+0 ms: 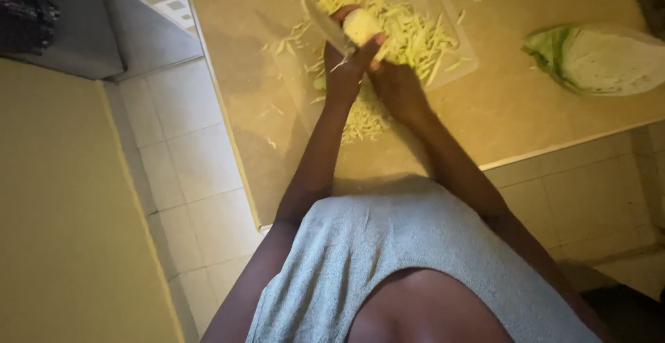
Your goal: Shredding a wedge of cabbage into thin strips using a handheld knife on a cutting board.
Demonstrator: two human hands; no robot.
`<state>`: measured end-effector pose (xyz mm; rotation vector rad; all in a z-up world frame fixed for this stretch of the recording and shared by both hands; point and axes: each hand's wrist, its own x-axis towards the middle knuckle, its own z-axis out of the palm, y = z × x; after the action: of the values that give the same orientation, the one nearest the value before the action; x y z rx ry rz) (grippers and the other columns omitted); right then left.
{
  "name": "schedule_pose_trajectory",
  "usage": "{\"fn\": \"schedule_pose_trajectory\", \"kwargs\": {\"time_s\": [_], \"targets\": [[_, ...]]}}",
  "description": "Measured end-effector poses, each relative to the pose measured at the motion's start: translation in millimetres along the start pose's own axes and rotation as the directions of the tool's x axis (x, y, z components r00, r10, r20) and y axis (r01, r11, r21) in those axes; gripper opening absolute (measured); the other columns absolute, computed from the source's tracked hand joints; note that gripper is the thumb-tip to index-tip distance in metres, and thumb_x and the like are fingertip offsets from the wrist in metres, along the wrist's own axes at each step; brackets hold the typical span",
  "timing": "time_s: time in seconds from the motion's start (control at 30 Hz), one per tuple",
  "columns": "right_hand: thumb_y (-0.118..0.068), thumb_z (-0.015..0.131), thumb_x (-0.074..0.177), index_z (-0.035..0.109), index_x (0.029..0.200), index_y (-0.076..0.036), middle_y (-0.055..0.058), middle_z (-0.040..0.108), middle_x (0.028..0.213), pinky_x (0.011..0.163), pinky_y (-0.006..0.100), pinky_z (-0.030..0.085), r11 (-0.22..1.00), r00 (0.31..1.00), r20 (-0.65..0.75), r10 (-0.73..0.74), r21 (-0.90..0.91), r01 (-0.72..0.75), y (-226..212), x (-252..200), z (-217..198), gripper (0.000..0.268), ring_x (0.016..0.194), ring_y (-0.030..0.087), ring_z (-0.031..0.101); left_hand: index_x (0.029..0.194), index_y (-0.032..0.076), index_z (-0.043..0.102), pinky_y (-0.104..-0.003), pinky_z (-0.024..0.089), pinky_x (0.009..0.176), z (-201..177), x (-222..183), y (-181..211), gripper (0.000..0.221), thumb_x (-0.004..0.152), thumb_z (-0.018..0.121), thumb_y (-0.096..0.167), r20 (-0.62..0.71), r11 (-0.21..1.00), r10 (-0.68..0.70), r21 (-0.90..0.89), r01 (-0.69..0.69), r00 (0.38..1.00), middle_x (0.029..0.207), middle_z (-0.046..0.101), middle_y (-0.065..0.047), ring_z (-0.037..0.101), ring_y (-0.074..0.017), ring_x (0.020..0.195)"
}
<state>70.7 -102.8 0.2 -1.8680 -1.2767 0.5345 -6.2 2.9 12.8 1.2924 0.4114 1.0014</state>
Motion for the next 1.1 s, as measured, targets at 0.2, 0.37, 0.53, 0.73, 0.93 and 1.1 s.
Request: {"fn": "schedule_pose_trajectory", "kwargs": {"time_s": [0.2,0.37,0.53,0.73,0.93,1.1], "targets": [[-0.057,0.044,0.094,0.057,0.112,-0.01,0.005,0.062,0.091,0.06,0.03,0.042,0.974,0.986,-0.031,0.166,0.165,-0.159,1,6,-22,0.052,0.074,0.016,0.057,0.125,0.015,0.053,-0.038,0.043,0.105,-22,10,-13,0.045,0.092,0.066,0.043,0.029,0.97,0.039,0.237,-0.045,0.999,0.124,0.057,-0.008,0.054,-0.025,0.12],[-0.033,0.059,0.095,0.038,0.12,-0.007,0.004,0.038,0.089,0.062,0.033,0.038,0.986,0.982,0.139,0.13,0.087,-0.143,-2,4,-37,0.042,0.078,0.016,0.041,0.132,0.002,0.059,-0.053,0.032,0.112,-39,14,-35,0.067,0.086,0.069,0.049,-0.102,0.859,-0.322,-0.448,0.246,0.941,0.141,0.052,-0.014,0.036,-0.0309,0.14],[0.0,0.049,0.088,0.04,0.137,-0.004,0.025,0.049,0.125,0.076,0.052,0.044,0.95,0.987,-0.044,-0.152,-0.282,0.134,-13,5,-53,0.05,0.101,0.046,0.055,0.131,0.01,0.045,-0.066,0.041,0.1,-44,18,-18,0.066,0.078,0.072,0.039,0.03,0.603,-0.467,-0.721,0.343,0.884,0.14,0.036,-0.015,0.035,-0.0411,0.131],[0.002,0.066,0.095,0.024,0.125,-0.01,0.018,0.055,0.112,0.063,0.041,0.045,0.872,0.949,-0.204,-0.239,-0.476,0.117,-11,-9,-83,0.053,0.078,0.028,0.058,0.109,0.007,0.053,-0.067,0.053,0.087,-39,17,-8,0.043,0.08,0.081,0.024,0.159,0.582,-0.321,-0.745,0.326,0.934,0.116,0.049,-0.019,0.049,-0.0417,0.114],[-0.018,0.061,0.095,0.066,0.127,0.001,0.016,0.059,0.115,0.085,0.042,0.046,0.936,0.933,-0.223,-0.283,-0.276,0.218,-33,-14,-70,0.037,0.103,0.031,0.06,0.101,0.008,0.054,-0.049,0.053,0.063,-26,15,-32,0.053,0.061,0.086,0.024,-0.064,0.598,-0.515,-0.742,0.305,0.855,0.099,0.054,-0.013,0.059,-0.0374,0.092],[-0.03,0.059,0.099,0.052,0.121,-0.007,0.009,0.05,0.113,0.063,0.025,0.053,0.975,0.991,-0.124,-0.049,0.208,0.075,-22,-5,-40,0.032,0.086,0.015,0.057,0.096,0.004,0.068,-0.036,0.05,0.075,-21,13,-61,0.021,0.076,0.075,0.007,0.108,0.449,-0.402,-0.842,0.298,0.909,0.096,0.065,-0.01,0.06,-0.0272,0.094]]}}
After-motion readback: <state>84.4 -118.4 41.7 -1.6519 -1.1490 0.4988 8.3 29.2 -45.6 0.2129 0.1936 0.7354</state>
